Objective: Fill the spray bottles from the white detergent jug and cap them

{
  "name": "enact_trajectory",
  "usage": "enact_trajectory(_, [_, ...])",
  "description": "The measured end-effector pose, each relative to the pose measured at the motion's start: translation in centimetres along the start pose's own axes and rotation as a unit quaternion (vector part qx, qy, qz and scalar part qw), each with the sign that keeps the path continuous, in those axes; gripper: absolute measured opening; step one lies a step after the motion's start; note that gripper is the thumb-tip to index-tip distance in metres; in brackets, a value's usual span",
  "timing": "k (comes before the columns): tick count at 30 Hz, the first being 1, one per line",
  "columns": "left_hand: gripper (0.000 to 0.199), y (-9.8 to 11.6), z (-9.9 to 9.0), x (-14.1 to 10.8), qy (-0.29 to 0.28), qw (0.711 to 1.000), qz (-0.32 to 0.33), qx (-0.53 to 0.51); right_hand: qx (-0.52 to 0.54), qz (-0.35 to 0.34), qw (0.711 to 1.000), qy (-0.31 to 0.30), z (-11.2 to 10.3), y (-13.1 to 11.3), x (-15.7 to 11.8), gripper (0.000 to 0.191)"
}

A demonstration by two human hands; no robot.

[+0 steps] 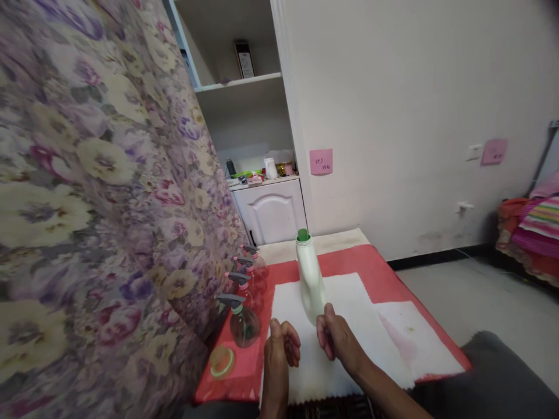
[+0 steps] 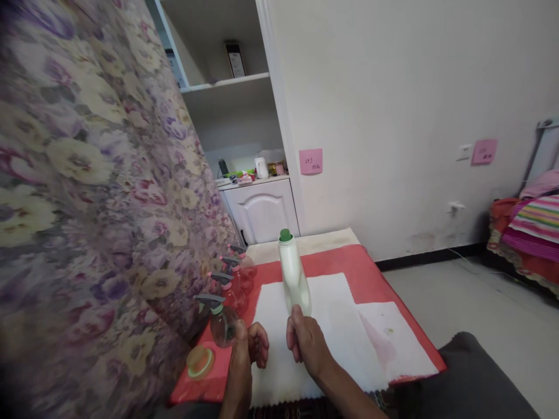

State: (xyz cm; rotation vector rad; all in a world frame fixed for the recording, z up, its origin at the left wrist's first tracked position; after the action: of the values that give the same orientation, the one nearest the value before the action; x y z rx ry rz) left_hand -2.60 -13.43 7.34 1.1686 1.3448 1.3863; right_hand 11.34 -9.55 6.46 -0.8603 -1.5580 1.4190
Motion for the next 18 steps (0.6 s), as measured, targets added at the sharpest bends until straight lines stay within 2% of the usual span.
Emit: enact_trajectory(18, [0.073, -0.3, -0.4, 0.1, 0.003, 1.0, -0.005, 0.009, -0.041, 0.029, 0.999, 0.015, -0.6, 1.6, 0.3, 0.082])
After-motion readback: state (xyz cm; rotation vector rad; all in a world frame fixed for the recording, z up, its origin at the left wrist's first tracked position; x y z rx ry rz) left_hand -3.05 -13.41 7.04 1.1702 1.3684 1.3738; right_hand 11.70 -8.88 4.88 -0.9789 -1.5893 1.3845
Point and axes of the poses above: each hand's wrist, its own x-axis towards the middle knuckle, its own z-axis out of the palm, y = z × x, the point moved 3 cm from there along x, towards the middle knuckle, and after that the axes turned 5 degrees about -y, right-handed, at the moved point
